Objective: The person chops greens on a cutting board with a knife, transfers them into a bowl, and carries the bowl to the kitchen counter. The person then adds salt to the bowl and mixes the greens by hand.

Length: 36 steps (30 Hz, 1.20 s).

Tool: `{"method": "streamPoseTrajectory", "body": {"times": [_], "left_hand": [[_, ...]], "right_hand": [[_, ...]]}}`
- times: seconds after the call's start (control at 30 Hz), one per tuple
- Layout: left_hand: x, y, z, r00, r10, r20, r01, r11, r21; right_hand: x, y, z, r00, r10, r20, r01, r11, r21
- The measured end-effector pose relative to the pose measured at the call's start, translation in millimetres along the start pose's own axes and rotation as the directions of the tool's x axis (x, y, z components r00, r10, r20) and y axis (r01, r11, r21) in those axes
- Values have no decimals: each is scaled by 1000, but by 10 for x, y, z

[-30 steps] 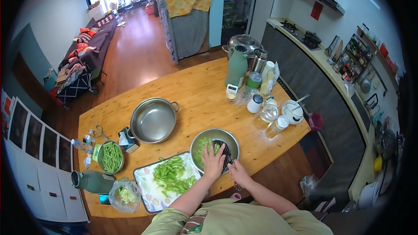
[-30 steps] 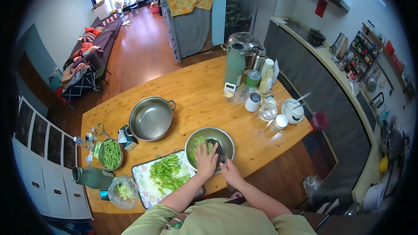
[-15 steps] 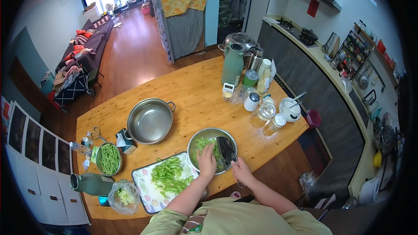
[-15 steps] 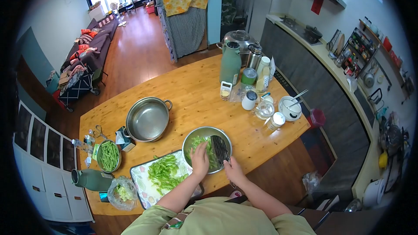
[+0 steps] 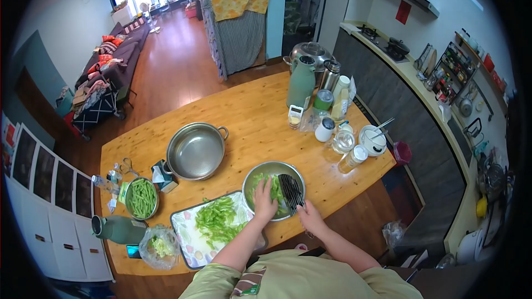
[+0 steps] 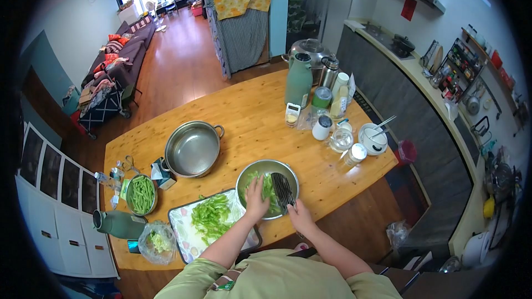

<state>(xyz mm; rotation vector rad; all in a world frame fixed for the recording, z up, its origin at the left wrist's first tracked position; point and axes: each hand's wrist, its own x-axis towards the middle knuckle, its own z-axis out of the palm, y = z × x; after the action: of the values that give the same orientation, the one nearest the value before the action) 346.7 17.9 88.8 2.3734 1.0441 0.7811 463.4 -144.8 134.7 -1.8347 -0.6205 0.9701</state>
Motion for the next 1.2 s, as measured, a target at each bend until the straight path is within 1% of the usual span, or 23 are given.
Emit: {"method": "streamPoseTrajectory", "body": {"times": [0.03,0.1,0.13,0.2,0.23,0.3,0.33,0.4,0.47,0.5,0.53,0.63,0.73,0.83,0.93,1.0,1.03,1.1,1.13,1.2], "left_hand": [[-19,-60,32,1000,-17,25,19,994,-108],[-52,-222,86,996,-47,77,69,947,-315],[-24,-169,-60,977,-126,172,181,915,-360],[27,-63,-339,895,-259,364,405,815,-415],[19,-54,-367,920,-228,319,346,855,-387],[-11,-32,-382,960,-158,230,227,920,-318],[-25,-24,-377,966,-178,185,236,900,-366],[-55,-25,-370,971,-218,101,240,855,-459],[-98,-291,-134,973,-225,46,216,830,-514],[-91,-340,-129,973,-228,18,201,816,-541],[-109,-398,-141,921,-322,219,370,549,-750],[-149,-523,-243,926,-210,315,378,545,-748],[-120,-652,-179,953,-85,290,269,677,-685],[-51,-521,-247,911,-144,386,379,661,-648],[36,-221,-593,844,-147,515,459,694,-555],[41,-220,-575,766,-186,616,635,375,-675],[33,-232,-559,720,-189,667,694,193,-694],[12,-336,-527,691,-137,710,701,-111,-704],[8,-380,-507,680,-106,725,685,-260,-681],[13,-408,-453,669,-161,726,668,-298,-682]], "right_hand": [[-40,-87,-6,999,40,13,-40,999,10],[-59,-97,6,999,51,15,-51,999,12],[-59,-99,10,998,55,17,-55,998,12],[-58,-58,40,999,42,23,-42,998,37],[-63,-45,55,999,36,27,-37,998,49],[-82,-65,69,992,80,95,-98,974,202],[-89,-90,76,987,97,131,-130,952,276],[-97,-137,93,985,114,128,-150,935,320],[-109,-201,82,983,124,137,-166,918,361],[-117,-242,67,981,124,148,-172,909,379],[-123,-268,59,979,123,160,-178,901,395],[-147,-278,110,978,84,192,-156,905,396],[-162,-304,194,988,79,129,-120,931,344],[-44,-207,200,999,35,33,-44,938,343],[18,-202,124,998,63,-1,-59,939,340],[19,-173,72,997,73,-18,-63,941,334],[9,-157,54,997,80,-25,-67,941,332],[-21,-141,31,995,91,-28,-76,933,351],[-32,-135,23,995,96,-31,-78,929,361],[-45,-94,2,997,78,-27,-64,937,342]]}}
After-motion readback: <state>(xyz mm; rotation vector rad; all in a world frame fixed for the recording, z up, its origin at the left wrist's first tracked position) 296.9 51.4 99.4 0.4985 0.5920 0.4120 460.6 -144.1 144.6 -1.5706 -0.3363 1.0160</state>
